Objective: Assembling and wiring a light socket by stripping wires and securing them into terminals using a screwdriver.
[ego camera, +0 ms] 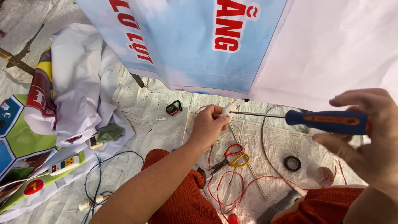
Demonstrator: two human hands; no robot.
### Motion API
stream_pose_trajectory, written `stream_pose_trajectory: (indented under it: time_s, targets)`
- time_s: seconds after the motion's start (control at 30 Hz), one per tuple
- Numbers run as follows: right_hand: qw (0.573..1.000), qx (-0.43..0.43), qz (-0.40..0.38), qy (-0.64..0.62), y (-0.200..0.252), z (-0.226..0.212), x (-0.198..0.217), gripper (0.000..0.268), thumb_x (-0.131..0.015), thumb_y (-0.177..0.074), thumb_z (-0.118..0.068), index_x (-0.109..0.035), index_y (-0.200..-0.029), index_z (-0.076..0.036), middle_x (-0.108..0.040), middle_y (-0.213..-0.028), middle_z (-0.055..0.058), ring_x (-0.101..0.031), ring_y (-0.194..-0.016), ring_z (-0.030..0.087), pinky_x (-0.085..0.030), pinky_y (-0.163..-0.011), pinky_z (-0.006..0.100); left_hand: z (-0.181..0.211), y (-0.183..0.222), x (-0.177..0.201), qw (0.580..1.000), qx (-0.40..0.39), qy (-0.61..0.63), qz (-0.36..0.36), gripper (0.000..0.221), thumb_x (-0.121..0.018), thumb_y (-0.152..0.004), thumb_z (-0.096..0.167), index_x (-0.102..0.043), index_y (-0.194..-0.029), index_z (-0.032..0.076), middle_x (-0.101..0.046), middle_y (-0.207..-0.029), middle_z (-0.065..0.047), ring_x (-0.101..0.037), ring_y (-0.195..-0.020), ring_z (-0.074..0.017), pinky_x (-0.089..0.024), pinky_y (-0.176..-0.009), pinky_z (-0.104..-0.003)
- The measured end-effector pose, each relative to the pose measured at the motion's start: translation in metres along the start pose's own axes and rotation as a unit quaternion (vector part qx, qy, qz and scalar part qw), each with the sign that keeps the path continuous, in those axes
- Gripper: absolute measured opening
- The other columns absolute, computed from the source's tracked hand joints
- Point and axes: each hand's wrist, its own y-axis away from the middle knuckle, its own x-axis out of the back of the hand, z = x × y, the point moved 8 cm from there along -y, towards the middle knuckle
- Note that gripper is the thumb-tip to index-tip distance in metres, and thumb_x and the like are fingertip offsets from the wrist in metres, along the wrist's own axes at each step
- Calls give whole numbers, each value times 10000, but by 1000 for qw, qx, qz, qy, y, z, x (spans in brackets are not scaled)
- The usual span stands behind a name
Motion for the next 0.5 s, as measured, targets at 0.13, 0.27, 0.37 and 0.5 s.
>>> stream_pose_trajectory:
  time_s: [0.13, 0.27, 0.37, 0.5]
  targets:
    - [999, 40, -32, 1, 2, -24, 0, 795, -797, -594, 87, -350, -1243, -12, -450, -1354, 235, -690, -797, 189, -634, -661, 270, 4, 1, 2, 999, 13, 31, 7, 233, -645, -943, 96, -659, -1170, 46, -663, -866, -27, -649, -708, -81, -523, -646, -218]
    - [996, 44, -75, -4, 0, -29, -9, 597, -822, -617, 4, -524, -1129, -68, -589, -1266, 154, -773, -966, 209, -695, -815, 280, -1, -3, 5, 999, 4, 34, 17, 258, -618, -951, 68, -635, -1206, 36, -653, -927, -44, -650, -726, -87, -545, -651, -216]
    - [997, 39, -61, 16, 1, -29, -8, 585, -810, -651, 23, -526, -1160, -24, -599, -1261, 188, -771, -961, 248, -689, -799, 292, -4, -1, 6, 999, -5, 40, 20, 245, -600, -962, 65, -628, -1204, 39, -635, -927, -38, -636, -728, -81, -539, -648, -215]
    - [999, 21, -46, 9, 2, -31, -6, 574, -802, -668, 23, -534, -1175, -15, -609, -1260, 198, -771, -978, 263, -683, -779, 283, -3, 4, 7, 999, -32, 20, 28, 248, -576, -965, 83, -613, -1209, 47, -636, -937, -42, -641, -751, -84, -523, -630, -223]
